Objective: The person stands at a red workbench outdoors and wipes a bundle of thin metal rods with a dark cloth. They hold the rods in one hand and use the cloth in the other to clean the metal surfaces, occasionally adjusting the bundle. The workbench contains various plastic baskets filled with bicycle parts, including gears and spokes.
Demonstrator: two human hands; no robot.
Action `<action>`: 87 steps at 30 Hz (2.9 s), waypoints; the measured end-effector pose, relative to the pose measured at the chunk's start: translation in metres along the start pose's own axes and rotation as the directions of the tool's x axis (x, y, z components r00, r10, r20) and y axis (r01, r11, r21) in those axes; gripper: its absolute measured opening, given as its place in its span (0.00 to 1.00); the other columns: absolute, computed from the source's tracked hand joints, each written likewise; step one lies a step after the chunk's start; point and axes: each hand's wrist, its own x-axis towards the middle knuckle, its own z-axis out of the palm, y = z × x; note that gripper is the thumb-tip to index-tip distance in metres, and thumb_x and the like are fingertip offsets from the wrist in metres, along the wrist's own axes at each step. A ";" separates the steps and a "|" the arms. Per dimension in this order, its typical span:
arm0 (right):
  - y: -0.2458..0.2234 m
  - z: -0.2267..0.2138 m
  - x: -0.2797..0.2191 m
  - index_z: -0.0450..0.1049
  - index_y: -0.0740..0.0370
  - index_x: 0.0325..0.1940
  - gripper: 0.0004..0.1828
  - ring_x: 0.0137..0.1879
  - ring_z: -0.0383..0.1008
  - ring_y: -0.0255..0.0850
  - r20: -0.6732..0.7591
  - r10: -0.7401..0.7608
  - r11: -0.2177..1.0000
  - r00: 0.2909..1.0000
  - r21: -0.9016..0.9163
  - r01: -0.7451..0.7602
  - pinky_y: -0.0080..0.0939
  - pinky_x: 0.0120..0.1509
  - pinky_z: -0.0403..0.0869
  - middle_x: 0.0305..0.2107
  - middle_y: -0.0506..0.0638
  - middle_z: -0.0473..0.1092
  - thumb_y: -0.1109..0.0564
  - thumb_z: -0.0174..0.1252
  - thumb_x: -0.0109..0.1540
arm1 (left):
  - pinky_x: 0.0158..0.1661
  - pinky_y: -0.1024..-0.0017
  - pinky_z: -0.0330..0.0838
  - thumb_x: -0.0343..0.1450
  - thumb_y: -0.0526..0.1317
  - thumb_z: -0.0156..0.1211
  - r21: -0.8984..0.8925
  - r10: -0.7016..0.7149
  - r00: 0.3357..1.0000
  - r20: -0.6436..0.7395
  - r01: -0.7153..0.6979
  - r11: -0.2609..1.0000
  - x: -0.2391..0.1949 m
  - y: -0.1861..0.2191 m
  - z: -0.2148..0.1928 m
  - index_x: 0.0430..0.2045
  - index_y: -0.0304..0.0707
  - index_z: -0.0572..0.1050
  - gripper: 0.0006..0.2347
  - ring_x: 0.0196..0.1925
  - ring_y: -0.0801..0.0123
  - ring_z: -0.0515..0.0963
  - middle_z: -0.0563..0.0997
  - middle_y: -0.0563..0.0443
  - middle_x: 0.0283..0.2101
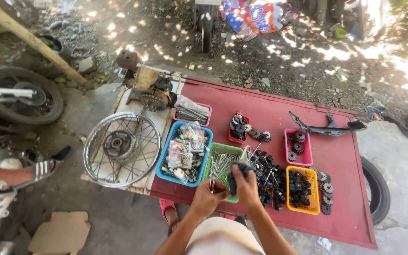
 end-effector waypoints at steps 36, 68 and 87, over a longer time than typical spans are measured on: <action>-0.055 0.023 0.006 0.74 0.65 0.40 0.06 0.27 0.65 0.31 -0.270 -0.094 0.988 0.958 0.093 0.123 0.30 0.31 0.65 0.27 0.48 0.72 0.59 0.55 0.67 | 0.24 0.78 0.58 0.74 0.31 0.60 -0.178 -0.368 0.892 0.262 0.420 0.890 0.024 0.004 -0.050 0.30 0.36 0.71 0.05 0.23 0.73 0.62 0.73 0.48 0.29; -0.020 0.031 0.026 0.72 0.69 0.43 0.11 0.30 0.72 0.39 -0.285 0.042 0.917 0.958 0.390 0.076 0.35 0.32 0.70 0.29 0.54 0.72 0.56 0.56 0.69 | 0.15 0.77 0.45 0.79 0.36 0.57 -0.204 -0.339 0.881 0.329 0.417 0.886 0.014 0.035 -0.073 0.32 0.38 0.71 0.06 0.14 0.79 0.51 0.63 0.58 0.17; 0.015 0.099 -0.016 0.71 0.66 0.38 0.07 0.28 0.64 0.35 -0.282 0.010 1.000 0.959 -0.015 -0.015 0.35 0.31 0.66 0.25 0.50 0.68 0.59 0.56 0.67 | 0.25 0.69 0.69 0.65 0.29 0.63 0.394 0.224 0.942 0.250 -0.310 0.865 0.026 0.068 -0.089 0.22 0.33 0.75 0.03 0.22 0.68 0.72 0.78 0.50 0.24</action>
